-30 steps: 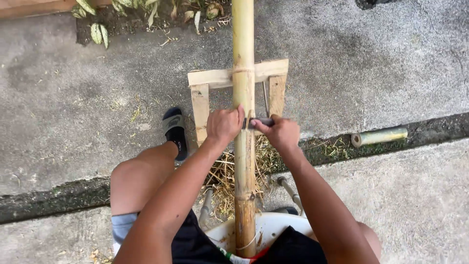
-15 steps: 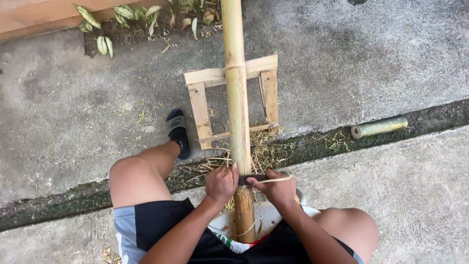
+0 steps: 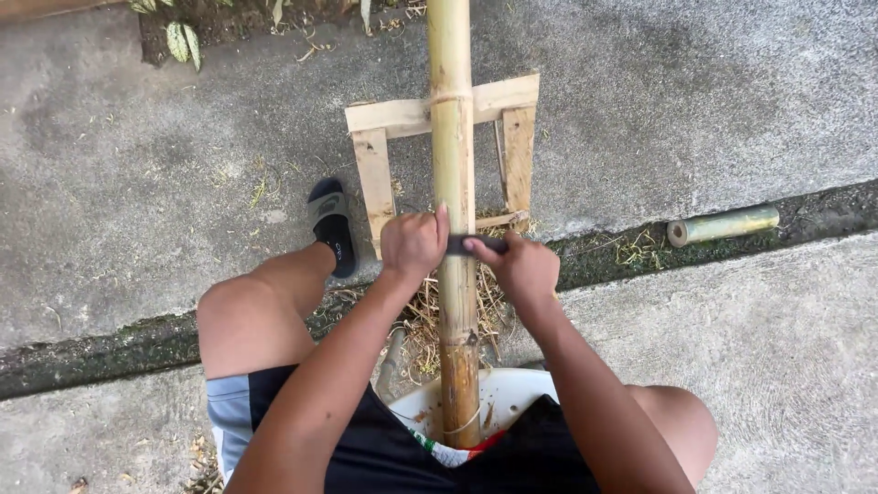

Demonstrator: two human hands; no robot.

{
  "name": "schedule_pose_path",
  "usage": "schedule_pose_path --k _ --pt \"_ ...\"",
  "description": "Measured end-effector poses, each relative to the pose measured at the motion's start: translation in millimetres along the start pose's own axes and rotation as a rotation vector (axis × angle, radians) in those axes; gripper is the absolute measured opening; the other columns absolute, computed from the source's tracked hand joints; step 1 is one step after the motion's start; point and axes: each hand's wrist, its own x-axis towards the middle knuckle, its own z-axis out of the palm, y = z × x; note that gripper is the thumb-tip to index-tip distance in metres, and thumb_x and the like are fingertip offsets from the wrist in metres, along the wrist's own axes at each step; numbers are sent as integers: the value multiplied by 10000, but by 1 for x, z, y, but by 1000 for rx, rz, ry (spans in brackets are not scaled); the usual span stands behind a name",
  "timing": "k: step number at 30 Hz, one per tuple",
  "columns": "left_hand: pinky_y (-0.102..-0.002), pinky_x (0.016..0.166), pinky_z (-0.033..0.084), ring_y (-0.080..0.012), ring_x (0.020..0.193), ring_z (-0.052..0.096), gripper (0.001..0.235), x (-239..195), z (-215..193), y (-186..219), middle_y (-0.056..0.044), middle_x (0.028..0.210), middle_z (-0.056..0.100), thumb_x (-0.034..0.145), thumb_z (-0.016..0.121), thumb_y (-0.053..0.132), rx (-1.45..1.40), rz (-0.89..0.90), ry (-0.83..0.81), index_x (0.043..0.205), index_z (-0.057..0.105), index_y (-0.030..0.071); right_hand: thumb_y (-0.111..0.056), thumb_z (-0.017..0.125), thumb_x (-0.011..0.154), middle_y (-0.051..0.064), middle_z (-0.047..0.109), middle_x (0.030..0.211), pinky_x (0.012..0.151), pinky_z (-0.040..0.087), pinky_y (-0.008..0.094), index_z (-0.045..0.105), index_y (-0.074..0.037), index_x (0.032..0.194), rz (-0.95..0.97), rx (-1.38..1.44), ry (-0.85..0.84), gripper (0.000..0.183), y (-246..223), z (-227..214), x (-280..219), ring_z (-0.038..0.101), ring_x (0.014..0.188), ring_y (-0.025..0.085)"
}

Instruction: Scraping the outer layer of a bamboo pole with a small metal tool to smooth the surface.

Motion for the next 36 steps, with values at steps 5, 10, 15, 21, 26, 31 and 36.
schedule_pose_path --k 5,10,15,21,26,31,36 --pt "-410 447 475 -271 419 582 533 -5 -11 4 -107 517 602 1071 490 225 -30 20 57 564 612 114 -818 612 791 -9 603 504 411 458 333 624 -144 645 -50 -14 36 689 -4 -9 3 574 398 152" --pt "-404 409 432 -249 359 538 545 -68 -22 24 -98 467 569 1057 508 168 -75 14 -48 523 605 115 -795 656 758 -18 579 489 382 425 333 613 -147 611 -178 -20 113 666 14 13 -55 549 375 147" --pt "-350 416 417 -199 411 494 548 -112 -26 32 -55 528 537 1137 430 206 -154 83 21 618 587 125 -809 628 756 -33 524 473 342 370 315 548 -136 545 -236 -24 141 710 28 35 -97 479 344 111" --pt "-382 387 426 -208 336 483 593 -17 -5 3 -30 433 544 1095 443 243 7 3 -80 538 621 147 -824 524 831 -69 518 487 338 355 280 569 -150 597 -85 -78 -3 715 5 4 -8 448 351 93" --pt "-376 387 431 -204 351 498 572 -39 -2 3 -42 468 566 1098 447 228 -26 30 -64 562 629 140 -819 534 813 -55 530 481 358 366 284 573 -147 605 -212 -50 141 704 15 12 -14 453 355 92" --pt "-349 313 418 -206 293 490 502 -43 -5 6 -45 406 558 1074 478 187 -96 2 -160 608 653 126 -808 604 772 -19 546 476 372 395 318 552 -136 554 -264 31 260 708 16 14 -26 480 365 117" --pt "-374 465 475 -220 442 554 539 -11 -4 1 -67 532 600 1087 479 223 5 89 151 573 609 129 -790 634 805 -29 553 494 382 413 313 565 -142 603 -248 7 320 682 10 5 2 495 379 111"
